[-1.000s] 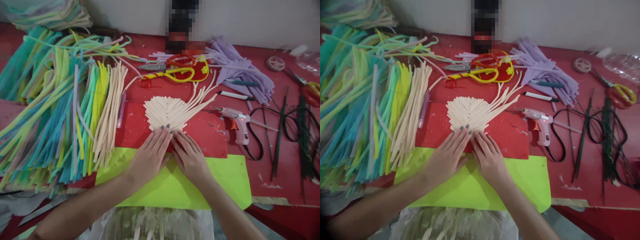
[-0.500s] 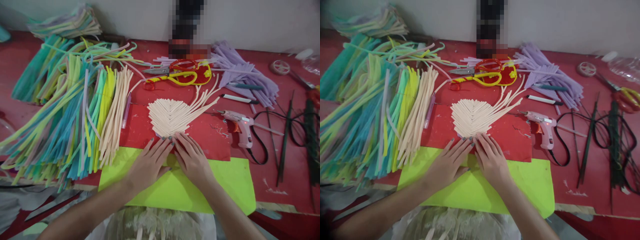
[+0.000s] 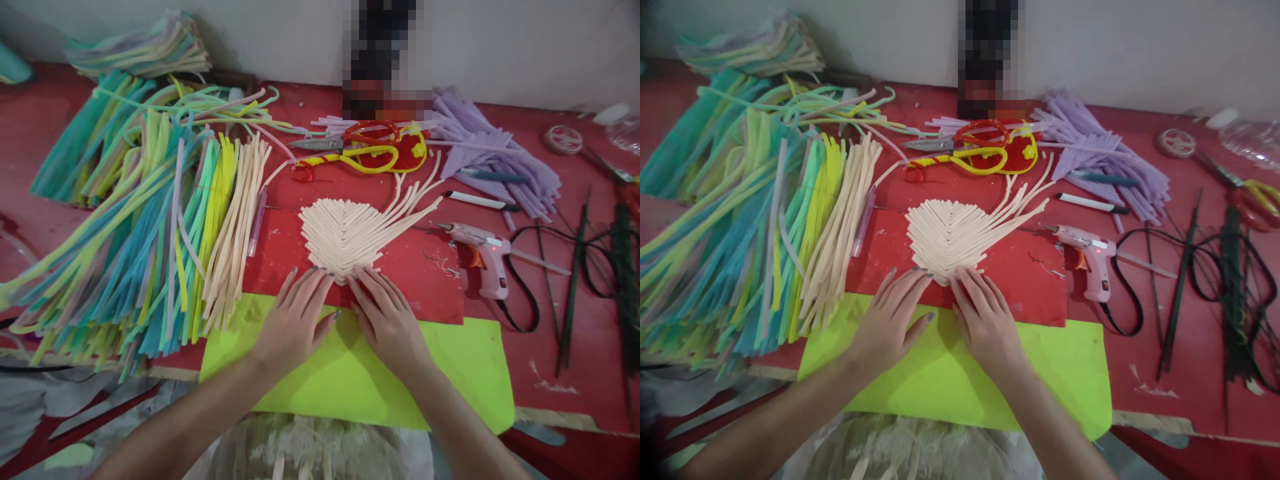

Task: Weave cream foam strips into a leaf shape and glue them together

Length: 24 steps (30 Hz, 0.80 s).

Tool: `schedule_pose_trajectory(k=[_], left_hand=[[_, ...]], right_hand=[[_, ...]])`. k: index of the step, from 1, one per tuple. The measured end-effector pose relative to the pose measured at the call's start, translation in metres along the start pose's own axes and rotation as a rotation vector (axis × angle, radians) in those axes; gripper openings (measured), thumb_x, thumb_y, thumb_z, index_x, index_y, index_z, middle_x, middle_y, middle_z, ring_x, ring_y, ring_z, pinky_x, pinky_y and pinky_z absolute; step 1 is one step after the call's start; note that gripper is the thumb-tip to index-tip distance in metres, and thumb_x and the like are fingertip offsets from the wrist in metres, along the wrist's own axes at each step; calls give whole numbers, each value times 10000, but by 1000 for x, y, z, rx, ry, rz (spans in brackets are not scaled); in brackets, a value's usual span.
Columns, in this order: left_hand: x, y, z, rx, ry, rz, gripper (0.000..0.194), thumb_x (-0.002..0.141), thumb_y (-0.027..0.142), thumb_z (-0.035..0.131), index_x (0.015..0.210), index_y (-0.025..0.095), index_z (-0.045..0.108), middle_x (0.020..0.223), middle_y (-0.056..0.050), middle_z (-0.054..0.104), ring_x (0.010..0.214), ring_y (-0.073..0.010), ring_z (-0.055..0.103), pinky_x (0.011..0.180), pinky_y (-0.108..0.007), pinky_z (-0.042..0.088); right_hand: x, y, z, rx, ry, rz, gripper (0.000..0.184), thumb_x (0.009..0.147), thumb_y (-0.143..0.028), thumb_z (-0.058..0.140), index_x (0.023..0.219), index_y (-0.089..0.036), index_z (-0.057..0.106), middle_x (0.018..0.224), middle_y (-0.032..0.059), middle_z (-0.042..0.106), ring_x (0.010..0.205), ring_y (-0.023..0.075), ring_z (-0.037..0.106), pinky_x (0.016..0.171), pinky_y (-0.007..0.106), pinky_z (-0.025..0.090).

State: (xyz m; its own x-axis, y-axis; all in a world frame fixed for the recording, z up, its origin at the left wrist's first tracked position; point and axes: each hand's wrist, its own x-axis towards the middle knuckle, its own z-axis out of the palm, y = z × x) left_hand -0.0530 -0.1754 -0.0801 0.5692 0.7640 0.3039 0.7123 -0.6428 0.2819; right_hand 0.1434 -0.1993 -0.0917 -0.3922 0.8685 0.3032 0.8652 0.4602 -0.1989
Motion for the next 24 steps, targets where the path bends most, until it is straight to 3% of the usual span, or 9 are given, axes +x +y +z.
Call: schedule_pose_trajectory(k=[3, 9, 24], left_hand=[[1, 1, -1, 59, 2, -73, 470, 918, 302, 460, 1312, 46, 472, 1258, -214, 547, 1223, -295, 493, 1082, -487, 357], [2, 3, -1, 115, -86, -137, 484, 911, 368, 480, 1342, 148, 481, 1356, -216, 443, 1273, -347, 429, 1074, -588, 313], [0, 2, 1, 54, -51, -176, 456, 927, 327, 441, 1336, 127, 465, 1372, -195, 479, 1301, -315, 421, 1117, -581, 251]], right_hand=[[0, 0, 0, -1, 1, 4, 468, 901, -152, 509, 1363, -98, 459, 1356, 145, 539, 1324, 249, 433, 1091, 423, 408], [1, -1, -1, -19, -4, -11, 448, 896, -149, 524, 1336, -73, 483, 1349, 158, 541, 1311, 259, 444, 1084, 422, 411], [0, -1, -1, 39, -16, 33, 543, 920, -172, 471, 1448, -162, 347, 1374, 126, 529, 1336, 239, 425, 1098, 429, 403]])
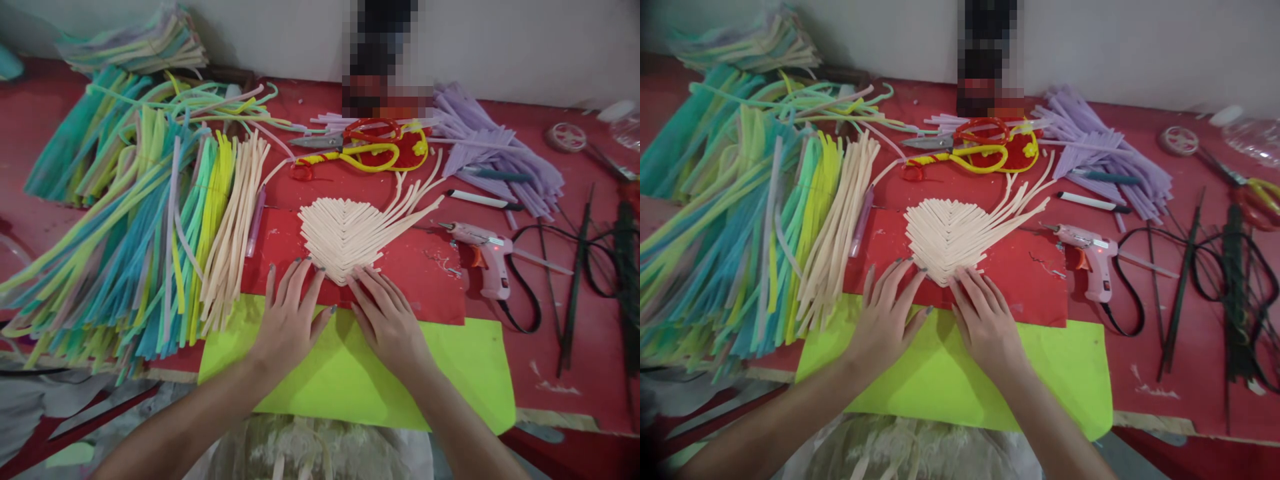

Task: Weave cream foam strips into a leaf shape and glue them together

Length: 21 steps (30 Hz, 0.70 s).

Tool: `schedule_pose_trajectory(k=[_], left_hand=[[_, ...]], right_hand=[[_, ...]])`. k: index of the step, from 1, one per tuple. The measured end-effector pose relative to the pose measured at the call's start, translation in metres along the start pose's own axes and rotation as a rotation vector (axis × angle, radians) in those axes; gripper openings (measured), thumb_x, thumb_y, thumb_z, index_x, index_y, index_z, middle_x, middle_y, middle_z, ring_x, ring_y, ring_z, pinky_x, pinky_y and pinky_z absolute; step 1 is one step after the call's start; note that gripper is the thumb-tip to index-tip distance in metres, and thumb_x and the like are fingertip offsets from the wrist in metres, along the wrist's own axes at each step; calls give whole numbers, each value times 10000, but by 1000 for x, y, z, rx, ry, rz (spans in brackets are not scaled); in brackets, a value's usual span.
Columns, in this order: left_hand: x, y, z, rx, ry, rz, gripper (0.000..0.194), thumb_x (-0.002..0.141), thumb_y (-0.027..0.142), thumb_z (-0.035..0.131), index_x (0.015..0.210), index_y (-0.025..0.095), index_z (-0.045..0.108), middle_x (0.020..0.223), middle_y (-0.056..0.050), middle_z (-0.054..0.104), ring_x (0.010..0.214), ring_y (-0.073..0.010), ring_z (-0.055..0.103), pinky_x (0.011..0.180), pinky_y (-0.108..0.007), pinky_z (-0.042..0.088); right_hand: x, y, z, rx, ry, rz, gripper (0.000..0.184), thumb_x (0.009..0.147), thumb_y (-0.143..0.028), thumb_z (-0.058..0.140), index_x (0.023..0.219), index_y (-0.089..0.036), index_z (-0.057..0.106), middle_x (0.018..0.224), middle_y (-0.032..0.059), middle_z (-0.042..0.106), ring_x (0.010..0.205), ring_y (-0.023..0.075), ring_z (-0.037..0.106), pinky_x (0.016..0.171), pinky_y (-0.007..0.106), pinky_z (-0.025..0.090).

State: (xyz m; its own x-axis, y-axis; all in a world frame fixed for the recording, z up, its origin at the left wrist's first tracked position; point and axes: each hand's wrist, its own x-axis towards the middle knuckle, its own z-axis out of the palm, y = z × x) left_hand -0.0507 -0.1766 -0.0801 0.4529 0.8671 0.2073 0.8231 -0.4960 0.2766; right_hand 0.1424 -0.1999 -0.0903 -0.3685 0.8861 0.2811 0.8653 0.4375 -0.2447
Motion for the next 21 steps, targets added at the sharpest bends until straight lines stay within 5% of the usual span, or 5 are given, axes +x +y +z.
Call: schedule_pose_trajectory(k=[21], left_hand=[[-1, 5, -1, 78, -43, -29, 460, 922, 322, 469, 1336, 121, 472, 1435, -219, 421, 1348, -350, 379, 1098, -619, 252]], right_hand=[[0, 1, 2, 11, 23, -4, 552, 919, -171, 471, 1454, -167, 336, 1368, 123, 536, 1327, 238, 438, 1091, 427, 414]])
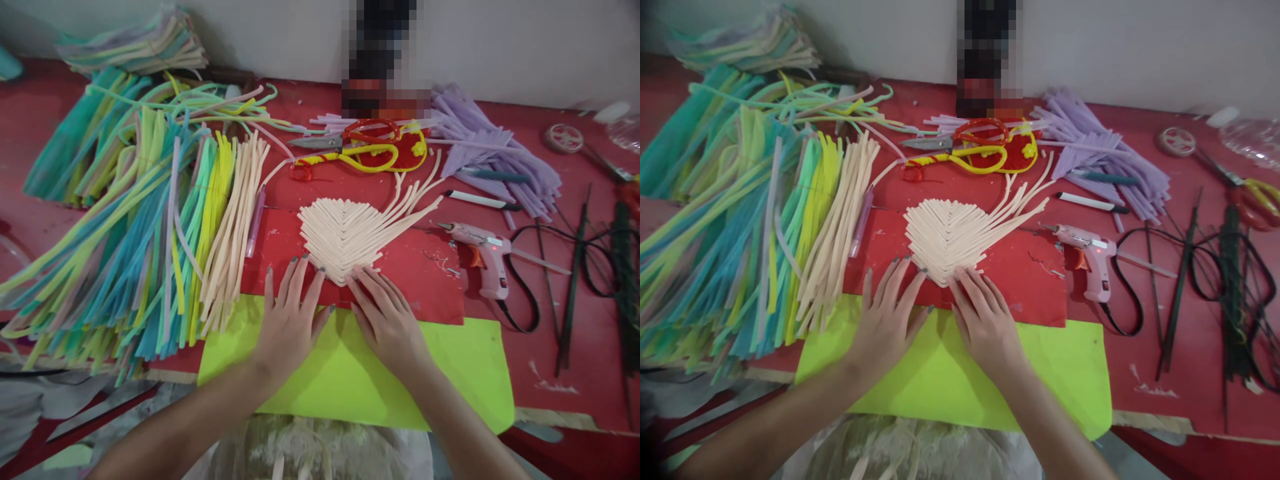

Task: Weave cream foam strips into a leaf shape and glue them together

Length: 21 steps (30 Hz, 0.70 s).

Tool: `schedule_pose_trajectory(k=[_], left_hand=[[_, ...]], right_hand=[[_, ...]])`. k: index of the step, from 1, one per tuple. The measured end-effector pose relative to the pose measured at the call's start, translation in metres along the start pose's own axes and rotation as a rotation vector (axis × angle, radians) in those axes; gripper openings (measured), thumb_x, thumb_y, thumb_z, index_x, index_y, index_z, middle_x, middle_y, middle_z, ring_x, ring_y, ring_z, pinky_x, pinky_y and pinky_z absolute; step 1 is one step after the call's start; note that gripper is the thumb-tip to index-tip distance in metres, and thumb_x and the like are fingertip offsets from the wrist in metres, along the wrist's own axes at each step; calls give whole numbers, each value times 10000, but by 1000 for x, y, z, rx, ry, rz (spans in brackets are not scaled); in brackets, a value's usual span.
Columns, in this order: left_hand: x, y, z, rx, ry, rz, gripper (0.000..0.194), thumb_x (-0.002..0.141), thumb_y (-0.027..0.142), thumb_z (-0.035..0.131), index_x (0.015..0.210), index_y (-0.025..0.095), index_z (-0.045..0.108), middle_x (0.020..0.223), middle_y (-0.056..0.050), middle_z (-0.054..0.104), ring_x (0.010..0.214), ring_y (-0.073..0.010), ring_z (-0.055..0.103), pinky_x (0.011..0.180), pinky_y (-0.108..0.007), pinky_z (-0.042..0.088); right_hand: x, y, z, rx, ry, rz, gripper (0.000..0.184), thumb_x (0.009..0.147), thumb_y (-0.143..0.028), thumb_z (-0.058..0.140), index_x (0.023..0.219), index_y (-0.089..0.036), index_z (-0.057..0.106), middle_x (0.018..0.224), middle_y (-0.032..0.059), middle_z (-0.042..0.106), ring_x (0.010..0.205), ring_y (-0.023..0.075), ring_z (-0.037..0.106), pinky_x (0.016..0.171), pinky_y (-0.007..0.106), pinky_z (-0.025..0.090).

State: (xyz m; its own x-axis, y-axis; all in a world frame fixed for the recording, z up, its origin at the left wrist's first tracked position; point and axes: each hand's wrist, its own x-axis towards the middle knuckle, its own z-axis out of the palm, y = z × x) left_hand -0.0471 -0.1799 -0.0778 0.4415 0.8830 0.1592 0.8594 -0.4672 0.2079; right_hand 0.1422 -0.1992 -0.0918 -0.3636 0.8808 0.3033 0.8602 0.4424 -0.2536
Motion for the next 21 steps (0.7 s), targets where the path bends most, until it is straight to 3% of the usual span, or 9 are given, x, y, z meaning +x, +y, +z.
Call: schedule_pose_trajectory(k=[21], left_hand=[[0, 0, 1, 14, 6, -59, 427, 912, 289, 490, 1323, 172, 491, 1442, -209, 413, 1348, -356, 380, 1079, -634, 269]], right_hand=[[-1, 0, 0, 1, -5, 5, 539, 923, -181, 460, 1450, -174, 347, 1370, 116, 536, 1326, 233, 438, 1098, 424, 407]])
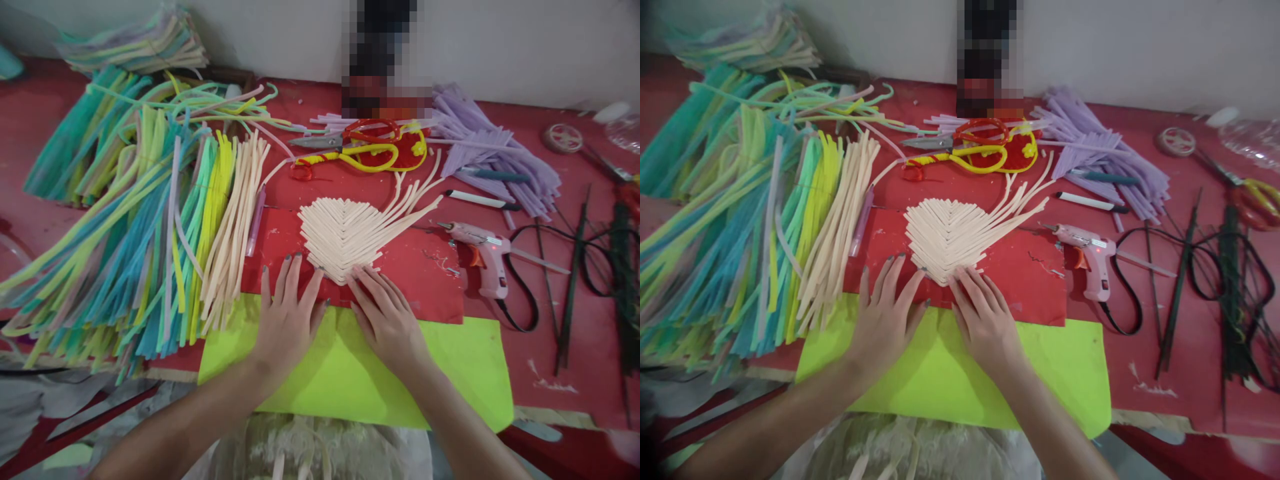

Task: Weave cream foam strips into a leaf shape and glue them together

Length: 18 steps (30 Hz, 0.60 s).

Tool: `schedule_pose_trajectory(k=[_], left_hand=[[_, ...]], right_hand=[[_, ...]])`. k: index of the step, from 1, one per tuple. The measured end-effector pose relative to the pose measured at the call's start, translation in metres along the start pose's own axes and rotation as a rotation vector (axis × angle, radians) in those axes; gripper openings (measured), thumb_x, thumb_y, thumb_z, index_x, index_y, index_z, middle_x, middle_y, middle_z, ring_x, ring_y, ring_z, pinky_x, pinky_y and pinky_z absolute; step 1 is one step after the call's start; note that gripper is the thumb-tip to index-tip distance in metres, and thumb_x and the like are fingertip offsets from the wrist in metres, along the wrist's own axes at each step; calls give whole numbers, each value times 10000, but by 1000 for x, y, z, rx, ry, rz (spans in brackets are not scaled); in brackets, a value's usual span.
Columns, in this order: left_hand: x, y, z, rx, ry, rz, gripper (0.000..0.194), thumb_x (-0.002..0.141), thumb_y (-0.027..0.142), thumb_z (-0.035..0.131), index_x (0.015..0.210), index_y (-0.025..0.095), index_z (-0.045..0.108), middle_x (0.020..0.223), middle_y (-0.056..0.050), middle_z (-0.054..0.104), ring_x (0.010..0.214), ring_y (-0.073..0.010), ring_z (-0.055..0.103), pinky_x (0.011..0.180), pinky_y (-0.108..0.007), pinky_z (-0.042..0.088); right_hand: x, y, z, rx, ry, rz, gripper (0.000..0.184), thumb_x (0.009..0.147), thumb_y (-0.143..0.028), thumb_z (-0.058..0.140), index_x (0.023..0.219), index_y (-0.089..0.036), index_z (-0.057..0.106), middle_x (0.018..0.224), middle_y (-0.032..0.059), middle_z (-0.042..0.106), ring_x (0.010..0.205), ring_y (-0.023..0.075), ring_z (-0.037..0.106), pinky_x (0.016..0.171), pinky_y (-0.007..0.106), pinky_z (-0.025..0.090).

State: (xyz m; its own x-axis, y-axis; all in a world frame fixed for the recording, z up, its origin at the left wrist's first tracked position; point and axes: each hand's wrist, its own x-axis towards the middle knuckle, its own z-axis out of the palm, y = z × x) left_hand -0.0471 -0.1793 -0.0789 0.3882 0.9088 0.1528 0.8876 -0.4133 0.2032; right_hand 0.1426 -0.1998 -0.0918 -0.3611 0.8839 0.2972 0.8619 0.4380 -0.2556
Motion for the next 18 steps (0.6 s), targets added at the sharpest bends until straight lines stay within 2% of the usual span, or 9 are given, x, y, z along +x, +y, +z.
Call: schedule_pose_trajectory(k=[7, 14, 18], left_hand=[[-1, 0, 1, -3, -4, 15, 464, 929, 304, 452, 1353, 115, 460, 1439, -224, 418, 1353, -353, 374, 1084, -616, 271], [-2, -2, 5, 5, 12, 23, 615, 939, 309, 412, 1452, 17, 239, 1459, -222, 393, 1383, -328, 330, 1112, -552, 275], [-2, -1, -1, 30, 19, 185, 603, 942, 329, 414, 1433, 8, 274, 1464, -210, 392, 1399, -303, 304, 1130, -471, 284]], right_hand=[[1, 0, 0, -9, 1, -7, 546, 918, -169, 477, 1448, -162, 348, 1367, 125, 536, 1325, 238, 440, 1092, 426, 414], [1, 0, -1, -3, -16, -2, 527, 926, -178, 458, 1444, -169, 357, 1378, 122, 525, 1329, 236, 433, 1093, 425, 409], [0, 0, -1, -23, -16, -10, 523, 918, -164, 471, 1432, -149, 377, 1375, 127, 527, 1330, 237, 431, 1101, 421, 400]])
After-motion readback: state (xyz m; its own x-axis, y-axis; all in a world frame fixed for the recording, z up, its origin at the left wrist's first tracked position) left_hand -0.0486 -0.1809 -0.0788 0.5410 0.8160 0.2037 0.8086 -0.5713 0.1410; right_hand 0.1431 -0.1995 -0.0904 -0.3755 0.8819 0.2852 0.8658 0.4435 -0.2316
